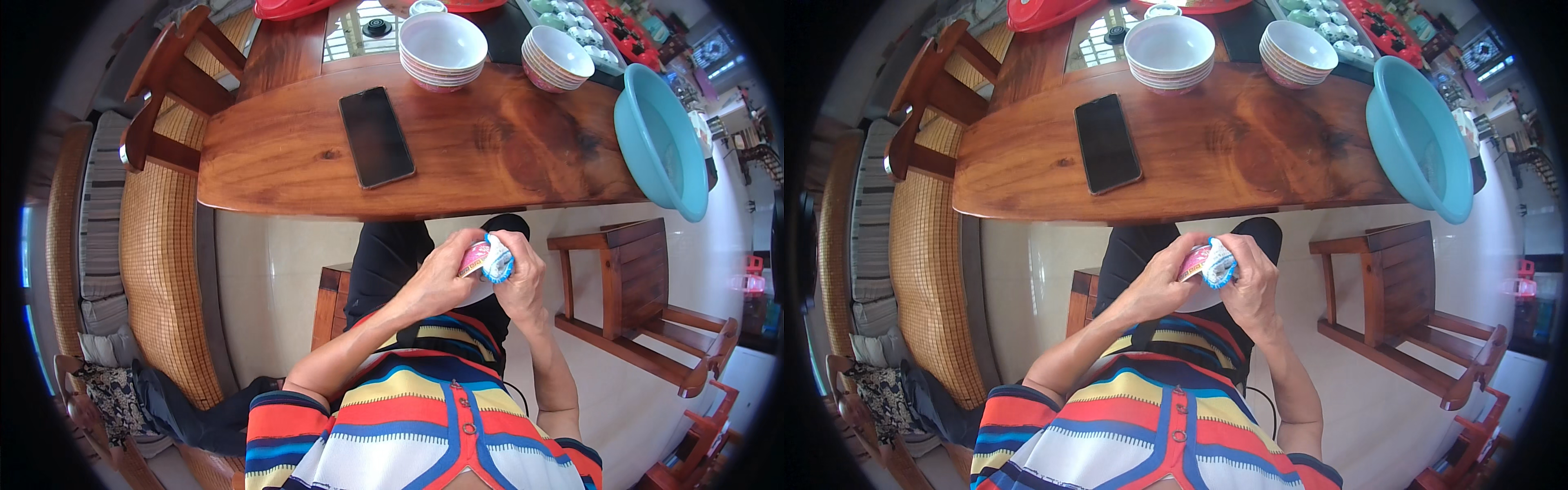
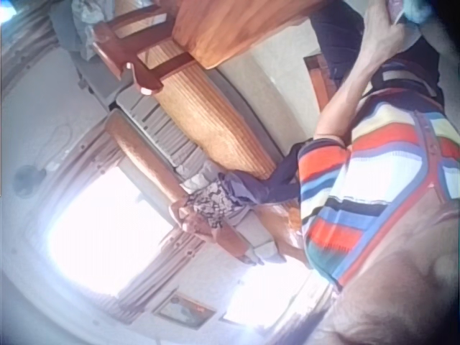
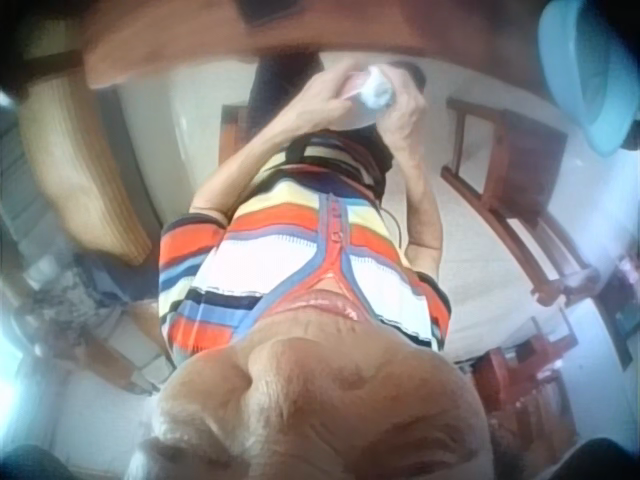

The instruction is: The person wipes the inside and outside of several bowls one at a time using a cloth, then places each bowl back into a stack on the table.

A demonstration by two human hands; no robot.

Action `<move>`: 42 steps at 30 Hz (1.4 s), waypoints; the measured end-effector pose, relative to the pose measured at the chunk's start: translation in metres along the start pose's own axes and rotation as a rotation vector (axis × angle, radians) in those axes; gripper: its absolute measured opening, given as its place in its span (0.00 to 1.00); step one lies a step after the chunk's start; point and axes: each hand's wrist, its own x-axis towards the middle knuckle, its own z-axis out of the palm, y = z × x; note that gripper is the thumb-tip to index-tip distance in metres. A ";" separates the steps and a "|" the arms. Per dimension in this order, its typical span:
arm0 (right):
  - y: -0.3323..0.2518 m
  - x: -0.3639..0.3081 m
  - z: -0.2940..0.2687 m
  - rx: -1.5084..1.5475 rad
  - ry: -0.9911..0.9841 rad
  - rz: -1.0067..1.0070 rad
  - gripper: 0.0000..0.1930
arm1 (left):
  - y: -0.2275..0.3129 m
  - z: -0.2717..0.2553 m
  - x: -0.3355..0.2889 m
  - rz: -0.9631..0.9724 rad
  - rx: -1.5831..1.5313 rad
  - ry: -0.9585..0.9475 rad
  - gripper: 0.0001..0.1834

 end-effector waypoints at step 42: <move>-0.002 -0.017 -0.020 0.233 -0.507 0.122 0.08 | -0.034 0.002 0.002 -0.194 -0.262 0.345 0.31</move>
